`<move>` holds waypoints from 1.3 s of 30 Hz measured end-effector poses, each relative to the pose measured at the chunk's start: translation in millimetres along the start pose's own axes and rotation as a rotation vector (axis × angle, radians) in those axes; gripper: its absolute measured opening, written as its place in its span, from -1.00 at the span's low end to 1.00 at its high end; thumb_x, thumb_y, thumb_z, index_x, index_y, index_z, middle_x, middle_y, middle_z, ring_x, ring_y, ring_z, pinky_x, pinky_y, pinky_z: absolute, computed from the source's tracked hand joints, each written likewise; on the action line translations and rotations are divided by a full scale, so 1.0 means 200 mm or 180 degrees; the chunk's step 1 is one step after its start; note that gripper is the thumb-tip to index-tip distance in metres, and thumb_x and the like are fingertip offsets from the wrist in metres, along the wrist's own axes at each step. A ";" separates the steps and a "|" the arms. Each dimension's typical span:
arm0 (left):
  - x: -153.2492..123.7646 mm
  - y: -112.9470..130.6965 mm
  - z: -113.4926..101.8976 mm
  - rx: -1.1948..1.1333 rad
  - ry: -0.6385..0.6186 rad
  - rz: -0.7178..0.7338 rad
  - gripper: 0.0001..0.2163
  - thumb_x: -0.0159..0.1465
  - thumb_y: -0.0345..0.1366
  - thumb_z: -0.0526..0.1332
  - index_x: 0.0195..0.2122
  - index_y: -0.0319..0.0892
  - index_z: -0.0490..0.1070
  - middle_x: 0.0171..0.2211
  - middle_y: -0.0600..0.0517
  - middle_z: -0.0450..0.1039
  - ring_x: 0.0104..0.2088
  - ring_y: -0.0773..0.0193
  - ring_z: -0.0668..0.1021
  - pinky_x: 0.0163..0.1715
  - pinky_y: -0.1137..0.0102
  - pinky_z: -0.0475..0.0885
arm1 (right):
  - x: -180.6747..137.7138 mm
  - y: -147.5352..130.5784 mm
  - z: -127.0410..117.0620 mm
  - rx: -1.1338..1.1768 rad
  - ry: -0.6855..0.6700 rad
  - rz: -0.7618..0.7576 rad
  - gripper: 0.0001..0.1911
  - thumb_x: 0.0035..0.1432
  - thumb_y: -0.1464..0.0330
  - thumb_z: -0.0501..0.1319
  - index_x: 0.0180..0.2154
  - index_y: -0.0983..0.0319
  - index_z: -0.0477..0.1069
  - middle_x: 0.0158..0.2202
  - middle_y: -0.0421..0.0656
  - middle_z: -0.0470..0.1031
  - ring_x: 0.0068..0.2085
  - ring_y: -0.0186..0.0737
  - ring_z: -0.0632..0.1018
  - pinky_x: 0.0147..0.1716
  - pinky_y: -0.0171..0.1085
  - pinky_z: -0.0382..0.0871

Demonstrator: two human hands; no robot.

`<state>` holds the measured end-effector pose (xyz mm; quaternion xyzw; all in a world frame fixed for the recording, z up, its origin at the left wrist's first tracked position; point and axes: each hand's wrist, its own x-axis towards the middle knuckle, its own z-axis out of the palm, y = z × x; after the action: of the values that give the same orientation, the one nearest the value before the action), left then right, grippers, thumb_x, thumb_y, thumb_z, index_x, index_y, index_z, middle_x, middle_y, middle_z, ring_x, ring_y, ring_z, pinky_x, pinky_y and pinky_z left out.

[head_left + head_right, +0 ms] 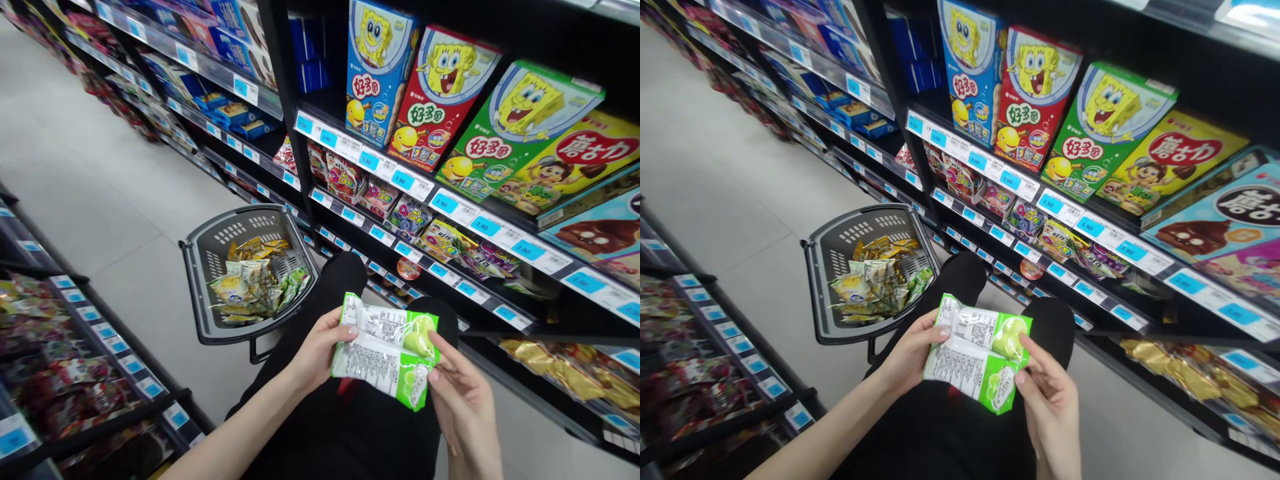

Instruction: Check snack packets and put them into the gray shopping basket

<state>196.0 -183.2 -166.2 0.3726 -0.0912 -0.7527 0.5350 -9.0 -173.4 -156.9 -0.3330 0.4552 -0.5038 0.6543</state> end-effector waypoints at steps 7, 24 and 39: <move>0.01 0.00 -0.01 -0.0060 0.0155 0.0007 -0.78 -0.14 -0.41 0.40 -0.41 -0.25 0.55 -0.51 0.00 0.55 -0.52 0.30 0.52 -0.51 0.50 0.40 | -0.04 -0.03 0.03 -0.0164 0.0093 -0.0062 -0.58 -0.01 0.36 0.39 -0.05 0.08 0.51 -0.24 -0.09 0.62 -0.24 -0.21 0.62 -0.28 -0.36 0.50; 0.00 0.00 0.02 0.0071 0.0326 0.0328 -0.78 -0.11 -0.39 0.40 -0.38 -0.25 0.54 -0.47 0.00 0.58 -0.48 0.30 0.53 -0.47 0.51 0.39 | 0.01 0.01 0.07 0.0245 0.0709 0.0270 -0.71 -0.23 0.37 0.48 -0.33 0.16 0.58 -0.53 -0.21 0.55 -0.53 -0.35 0.53 -0.51 -0.40 0.44; -0.02 0.00 0.01 0.0163 0.0068 0.0349 -0.77 -0.11 -0.35 0.43 -0.39 -0.25 0.54 -0.47 0.00 0.58 -0.45 0.24 0.55 -0.42 0.45 0.39 | -0.01 0.00 -0.04 -0.1220 0.0545 -0.1022 -0.85 -0.05 0.42 0.40 -0.34 0.16 0.60 -0.40 -0.13 0.53 -0.39 -0.24 0.52 -0.50 -0.33 0.37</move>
<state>194.6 -180.4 -164.0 0.3886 -0.1250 -0.7157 0.5667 -17.2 -170.6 -159.8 -0.4750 0.5373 -0.5321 0.4501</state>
